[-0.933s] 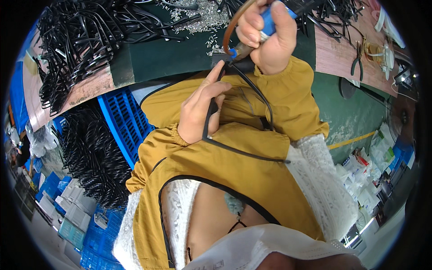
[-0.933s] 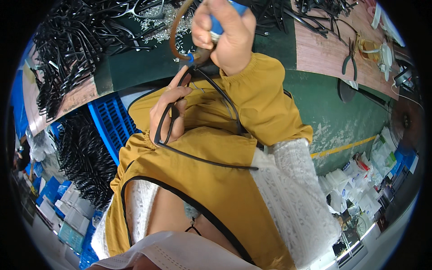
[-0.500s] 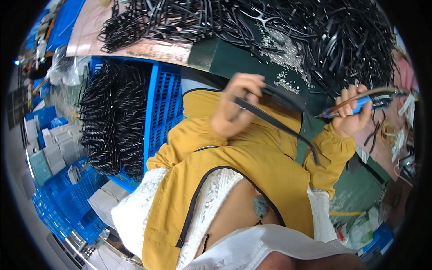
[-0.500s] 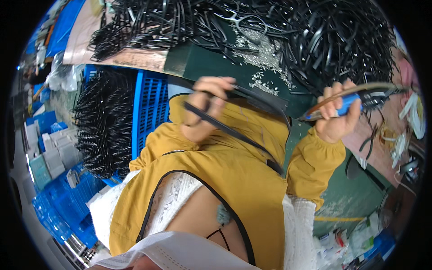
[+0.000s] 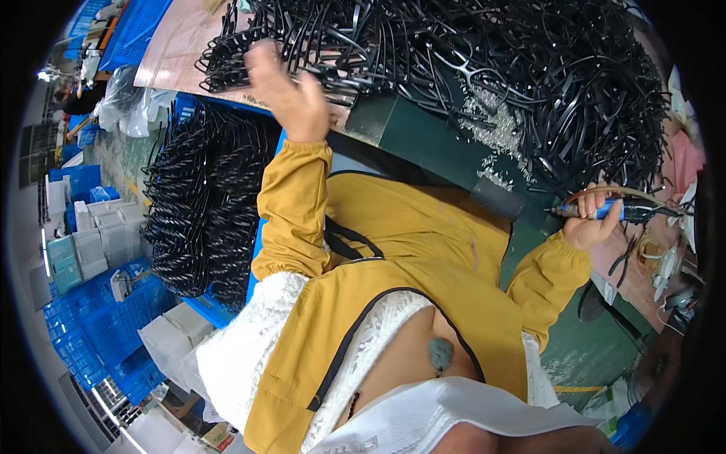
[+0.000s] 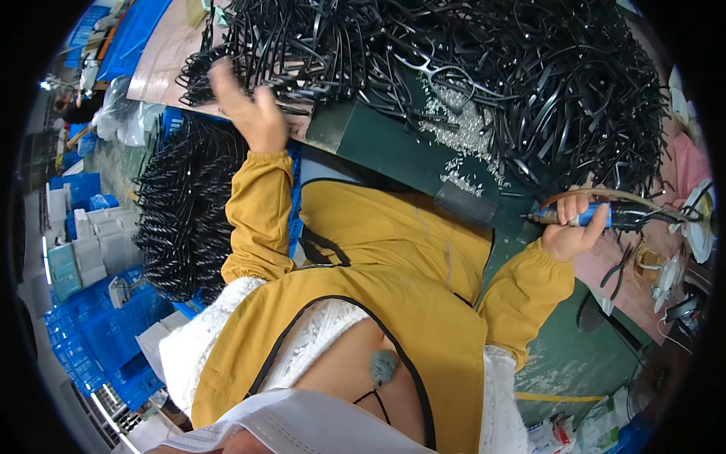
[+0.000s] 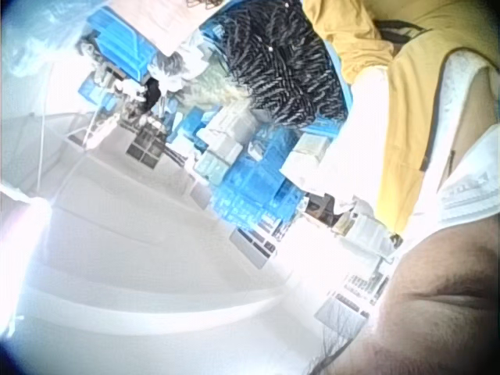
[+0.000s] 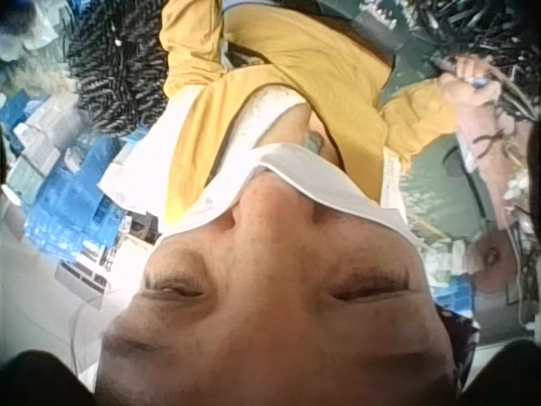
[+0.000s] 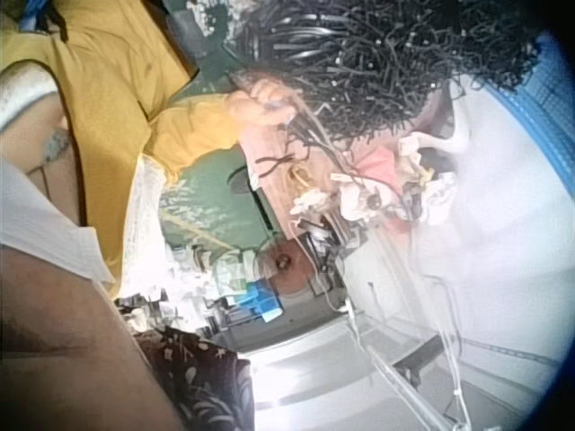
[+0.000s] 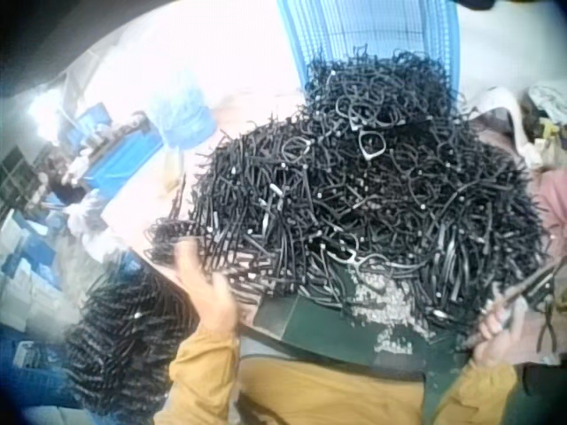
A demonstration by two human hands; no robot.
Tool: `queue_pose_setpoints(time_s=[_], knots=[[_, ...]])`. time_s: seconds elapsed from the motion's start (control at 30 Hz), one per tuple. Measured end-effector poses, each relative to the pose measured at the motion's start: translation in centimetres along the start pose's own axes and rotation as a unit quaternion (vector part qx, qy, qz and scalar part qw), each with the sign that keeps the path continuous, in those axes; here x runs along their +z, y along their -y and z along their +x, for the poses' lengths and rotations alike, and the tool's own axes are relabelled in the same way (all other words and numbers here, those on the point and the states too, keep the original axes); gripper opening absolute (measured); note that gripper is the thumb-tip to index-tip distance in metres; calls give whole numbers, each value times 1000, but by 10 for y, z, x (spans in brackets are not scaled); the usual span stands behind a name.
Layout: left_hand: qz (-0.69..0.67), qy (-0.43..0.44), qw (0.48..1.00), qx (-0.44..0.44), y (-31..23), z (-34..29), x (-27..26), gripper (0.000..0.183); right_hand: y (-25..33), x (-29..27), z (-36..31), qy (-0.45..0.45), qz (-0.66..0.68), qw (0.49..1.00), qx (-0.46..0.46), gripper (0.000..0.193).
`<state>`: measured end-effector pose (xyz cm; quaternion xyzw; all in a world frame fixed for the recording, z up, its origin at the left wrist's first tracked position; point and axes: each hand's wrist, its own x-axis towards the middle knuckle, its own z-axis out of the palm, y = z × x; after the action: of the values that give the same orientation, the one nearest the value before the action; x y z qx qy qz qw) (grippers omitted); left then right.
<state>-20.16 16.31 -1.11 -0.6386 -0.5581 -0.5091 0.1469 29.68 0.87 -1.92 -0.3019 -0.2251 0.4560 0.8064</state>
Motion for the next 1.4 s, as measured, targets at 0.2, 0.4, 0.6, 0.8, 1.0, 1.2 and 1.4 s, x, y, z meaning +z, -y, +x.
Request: queue_pose_setpoints(time_s=[0.2, 0.4, 0.6, 0.8, 1.0, 1.2, 1.4], knots=[[-94, 102, 977, 164, -7, 31, -15, 25, -2, 5, 2, 56, 62, 996, 11, 34], [-176, -63, 982, 26, 55, 148, -27, 53, -5, 8, 10, 52, 42, 998, 4, 34], [-67, 297, 947, -106, 189, 204, 15, 62, -4, 17, 7, 53, 51, 997, 1, 33], [-25, 351, 926, -135, 212, 183, 35, 59, -8, 19, 12, 77, 53, 995, 30, 40], [-74, 380, 918, -87, 205, 202, 55, 39, 6, -9, 32, -145, -254, 955, -34, 66], [-90, 472, 871, -98, 194, 201, 45, 22, -4, -18, 61, -51, -745, 606, -272, 33], [-204, 215, 953, 53, 0, 207, 72, 18, -19, -10, 60, -56, -741, 595, -307, 27]])
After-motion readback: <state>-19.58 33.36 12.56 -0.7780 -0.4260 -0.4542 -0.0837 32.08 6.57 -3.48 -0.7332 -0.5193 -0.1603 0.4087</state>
